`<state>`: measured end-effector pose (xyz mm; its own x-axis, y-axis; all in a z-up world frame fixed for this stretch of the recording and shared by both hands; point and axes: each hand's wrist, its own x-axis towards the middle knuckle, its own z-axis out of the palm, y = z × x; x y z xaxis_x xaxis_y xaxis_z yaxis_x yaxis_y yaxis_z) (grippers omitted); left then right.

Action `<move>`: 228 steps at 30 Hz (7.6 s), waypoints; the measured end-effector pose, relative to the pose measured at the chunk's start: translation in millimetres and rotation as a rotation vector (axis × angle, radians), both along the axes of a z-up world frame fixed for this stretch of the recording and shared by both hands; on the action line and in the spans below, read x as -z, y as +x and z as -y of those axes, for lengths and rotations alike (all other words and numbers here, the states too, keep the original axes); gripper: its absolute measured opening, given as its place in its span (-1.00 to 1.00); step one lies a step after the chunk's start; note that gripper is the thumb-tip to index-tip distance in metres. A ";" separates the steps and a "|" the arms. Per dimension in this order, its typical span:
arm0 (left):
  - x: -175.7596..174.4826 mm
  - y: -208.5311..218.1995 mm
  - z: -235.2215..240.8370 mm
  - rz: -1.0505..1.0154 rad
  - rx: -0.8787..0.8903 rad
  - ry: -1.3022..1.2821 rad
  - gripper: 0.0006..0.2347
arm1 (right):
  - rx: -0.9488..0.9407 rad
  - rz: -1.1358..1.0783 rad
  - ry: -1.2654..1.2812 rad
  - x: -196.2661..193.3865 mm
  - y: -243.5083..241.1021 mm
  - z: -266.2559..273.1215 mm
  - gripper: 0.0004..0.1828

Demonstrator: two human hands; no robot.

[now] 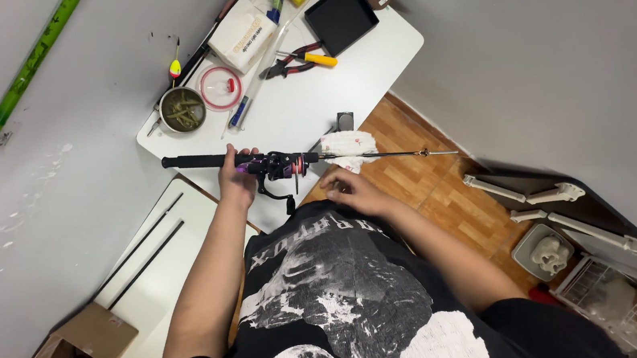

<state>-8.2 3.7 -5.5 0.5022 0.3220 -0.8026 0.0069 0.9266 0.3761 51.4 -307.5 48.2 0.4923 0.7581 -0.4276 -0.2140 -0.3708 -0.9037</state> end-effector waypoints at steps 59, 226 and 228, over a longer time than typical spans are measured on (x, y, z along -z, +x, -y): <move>-70.0 35.8 39.0 -0.010 0.553 0.848 -0.61 | -0.048 0.365 -0.466 -29.5 54.5 106.7 -0.82; 8.5 27.9 -206.7 -0.733 1.208 1.970 -0.89 | 0.852 0.432 -0.648 -50.2 -38.4 160.7 -0.75; -4.1 28.4 -203.7 -0.693 1.347 1.970 -0.89 | 0.864 0.402 -0.606 -48.2 -39.4 162.8 -0.74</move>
